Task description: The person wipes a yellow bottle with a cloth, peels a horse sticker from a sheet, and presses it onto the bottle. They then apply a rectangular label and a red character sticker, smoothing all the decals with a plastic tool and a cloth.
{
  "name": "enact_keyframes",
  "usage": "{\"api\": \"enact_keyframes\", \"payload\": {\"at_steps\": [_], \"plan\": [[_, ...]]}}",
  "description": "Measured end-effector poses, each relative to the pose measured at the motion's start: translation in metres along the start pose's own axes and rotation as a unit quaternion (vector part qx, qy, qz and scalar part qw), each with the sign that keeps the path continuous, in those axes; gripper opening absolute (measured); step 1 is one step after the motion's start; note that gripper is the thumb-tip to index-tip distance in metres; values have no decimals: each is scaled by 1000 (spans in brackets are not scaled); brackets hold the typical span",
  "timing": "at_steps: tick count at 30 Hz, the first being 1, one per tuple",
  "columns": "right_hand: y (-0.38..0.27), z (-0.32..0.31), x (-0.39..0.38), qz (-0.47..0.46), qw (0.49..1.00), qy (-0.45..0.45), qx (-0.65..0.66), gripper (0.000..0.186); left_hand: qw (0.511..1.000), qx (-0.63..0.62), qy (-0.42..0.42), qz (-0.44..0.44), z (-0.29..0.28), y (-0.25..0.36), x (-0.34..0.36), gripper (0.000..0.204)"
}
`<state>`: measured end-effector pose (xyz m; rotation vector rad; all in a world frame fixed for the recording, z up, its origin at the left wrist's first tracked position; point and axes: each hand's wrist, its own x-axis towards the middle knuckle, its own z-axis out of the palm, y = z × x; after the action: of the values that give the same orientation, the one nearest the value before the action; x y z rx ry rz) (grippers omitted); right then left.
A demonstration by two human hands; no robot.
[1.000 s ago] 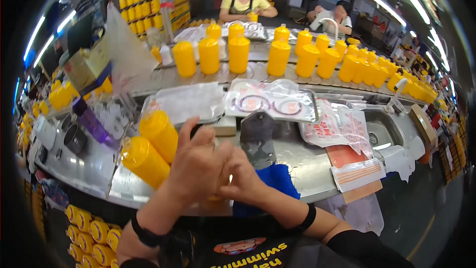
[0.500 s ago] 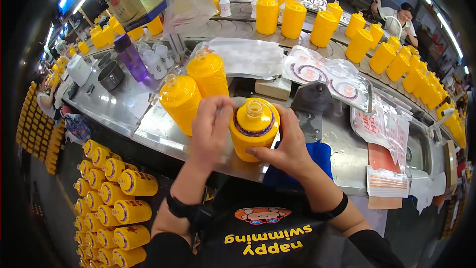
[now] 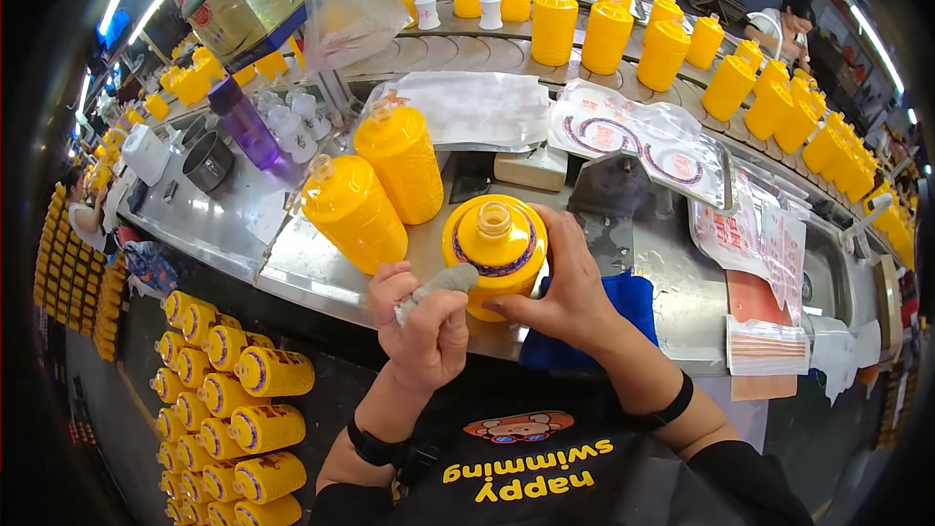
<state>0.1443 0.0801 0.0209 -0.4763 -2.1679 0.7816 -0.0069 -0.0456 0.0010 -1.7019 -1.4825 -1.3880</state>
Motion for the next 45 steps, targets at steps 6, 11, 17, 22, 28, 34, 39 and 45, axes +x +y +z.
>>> {"api": "enact_keyframes", "payload": {"at_steps": [6,11,17,22,28,34,39,45], "plan": [[3,-3,-1,12,1000,-5,-4,82,998,-55,-23,16,7,-3,0,19],[10,-12,-8,29,996,-89,-3,85,948,-248,-58,-192,22,-22,-2,68],[1,-51,-11,99,986,-45,124,75,850,-414,-176,-273,45,-4,46,91],[9,-113,-31,216,937,-45,270,55,750,-464,-326,-341,84,23,84,64],[43,-125,-41,426,862,-46,270,48,675,-474,-314,-470,136,38,64,46],[63,-118,-37,325,904,-39,275,50,726,-427,-312,-440,141,30,67,48],[82,-120,-45,299,917,-23,262,54,825,-347,-261,-362,125,42,52,60],[77,-115,-75,281,944,-6,175,57,849,-319,-368,-205,95,44,20,107]]}}
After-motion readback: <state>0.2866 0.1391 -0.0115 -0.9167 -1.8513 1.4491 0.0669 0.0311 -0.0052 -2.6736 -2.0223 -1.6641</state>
